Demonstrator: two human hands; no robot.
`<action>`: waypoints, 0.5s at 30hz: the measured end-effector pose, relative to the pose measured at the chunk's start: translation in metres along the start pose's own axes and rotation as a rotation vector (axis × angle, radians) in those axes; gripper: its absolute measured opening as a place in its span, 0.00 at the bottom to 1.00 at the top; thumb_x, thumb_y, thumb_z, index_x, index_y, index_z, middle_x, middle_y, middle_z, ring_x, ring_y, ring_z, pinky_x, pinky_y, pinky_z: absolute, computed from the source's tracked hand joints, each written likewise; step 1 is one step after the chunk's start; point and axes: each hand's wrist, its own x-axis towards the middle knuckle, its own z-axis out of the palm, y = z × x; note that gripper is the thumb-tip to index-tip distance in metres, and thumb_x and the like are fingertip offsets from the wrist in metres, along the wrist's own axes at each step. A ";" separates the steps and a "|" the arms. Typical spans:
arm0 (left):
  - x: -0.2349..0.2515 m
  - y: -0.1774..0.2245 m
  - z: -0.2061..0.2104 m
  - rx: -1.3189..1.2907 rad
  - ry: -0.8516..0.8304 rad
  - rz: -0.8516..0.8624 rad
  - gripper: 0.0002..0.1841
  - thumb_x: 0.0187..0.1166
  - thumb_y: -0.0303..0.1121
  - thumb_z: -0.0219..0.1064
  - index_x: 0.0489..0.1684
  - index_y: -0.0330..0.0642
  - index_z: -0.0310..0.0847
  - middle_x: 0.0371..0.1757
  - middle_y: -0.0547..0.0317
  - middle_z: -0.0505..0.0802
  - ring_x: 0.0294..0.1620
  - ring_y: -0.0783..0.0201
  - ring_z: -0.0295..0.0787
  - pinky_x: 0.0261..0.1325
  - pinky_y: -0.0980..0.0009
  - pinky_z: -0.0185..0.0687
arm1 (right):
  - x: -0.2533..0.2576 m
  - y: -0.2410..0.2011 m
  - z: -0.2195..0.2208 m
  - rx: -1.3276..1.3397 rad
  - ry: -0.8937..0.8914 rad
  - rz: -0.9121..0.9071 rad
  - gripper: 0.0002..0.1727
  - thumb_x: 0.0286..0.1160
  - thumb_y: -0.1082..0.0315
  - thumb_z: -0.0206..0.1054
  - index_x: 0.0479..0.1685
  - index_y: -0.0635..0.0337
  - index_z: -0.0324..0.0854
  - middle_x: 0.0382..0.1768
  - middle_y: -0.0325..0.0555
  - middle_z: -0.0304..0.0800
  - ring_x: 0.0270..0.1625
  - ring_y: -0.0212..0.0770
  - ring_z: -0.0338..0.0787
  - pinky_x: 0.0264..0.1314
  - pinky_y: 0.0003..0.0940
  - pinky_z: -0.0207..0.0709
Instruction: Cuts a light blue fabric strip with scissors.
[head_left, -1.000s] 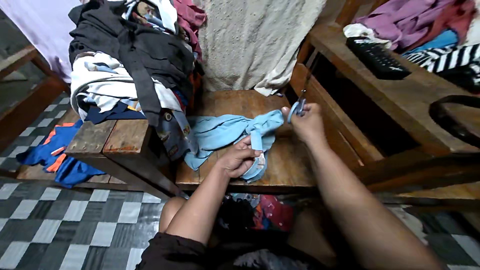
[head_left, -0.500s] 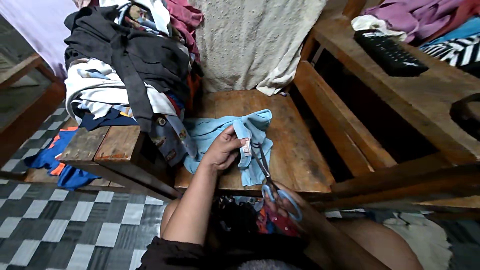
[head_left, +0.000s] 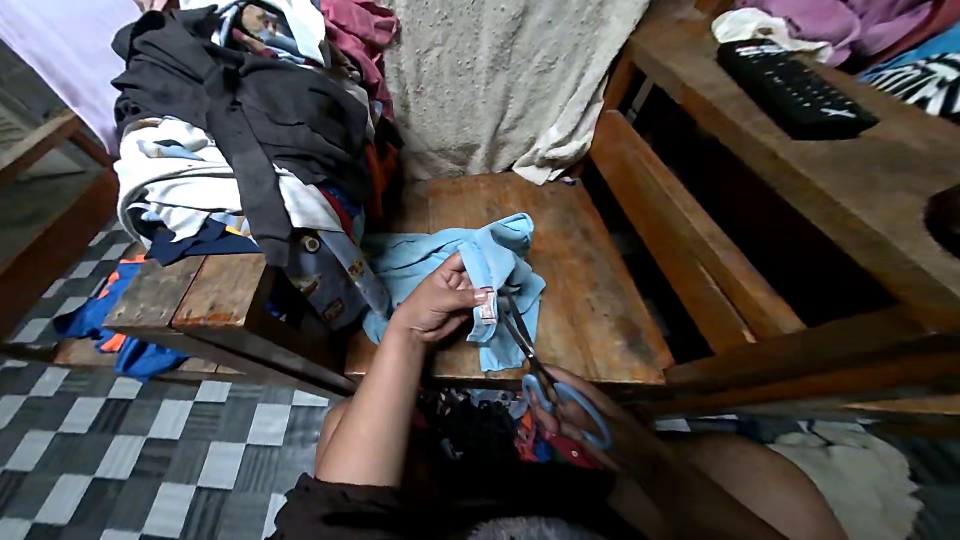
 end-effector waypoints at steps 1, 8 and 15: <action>0.000 -0.001 0.002 0.015 0.006 -0.011 0.26 0.65 0.18 0.70 0.62 0.49 0.72 0.48 0.69 0.95 0.49 0.72 0.92 0.59 0.71 0.88 | 0.002 -0.001 0.001 0.003 0.011 0.004 0.25 0.71 0.32 0.65 0.48 0.42 0.79 0.29 0.19 0.82 0.28 0.14 0.78 0.32 0.10 0.72; -0.002 -0.006 0.018 0.202 0.084 -0.074 0.24 0.67 0.15 0.66 0.60 0.41 0.65 0.48 0.65 0.90 0.49 0.74 0.89 0.60 0.73 0.85 | 0.012 -0.003 0.011 0.009 0.145 -0.032 0.23 0.73 0.34 0.65 0.47 0.43 0.76 0.29 0.18 0.82 0.27 0.13 0.77 0.30 0.09 0.71; -0.006 0.000 0.019 0.247 0.145 -0.072 0.27 0.68 0.14 0.66 0.65 0.39 0.63 0.50 0.62 0.90 0.50 0.73 0.90 0.61 0.72 0.85 | 0.015 -0.008 0.016 -0.057 0.189 0.027 0.27 0.70 0.32 0.67 0.45 0.46 0.75 0.26 0.18 0.79 0.25 0.14 0.76 0.30 0.10 0.71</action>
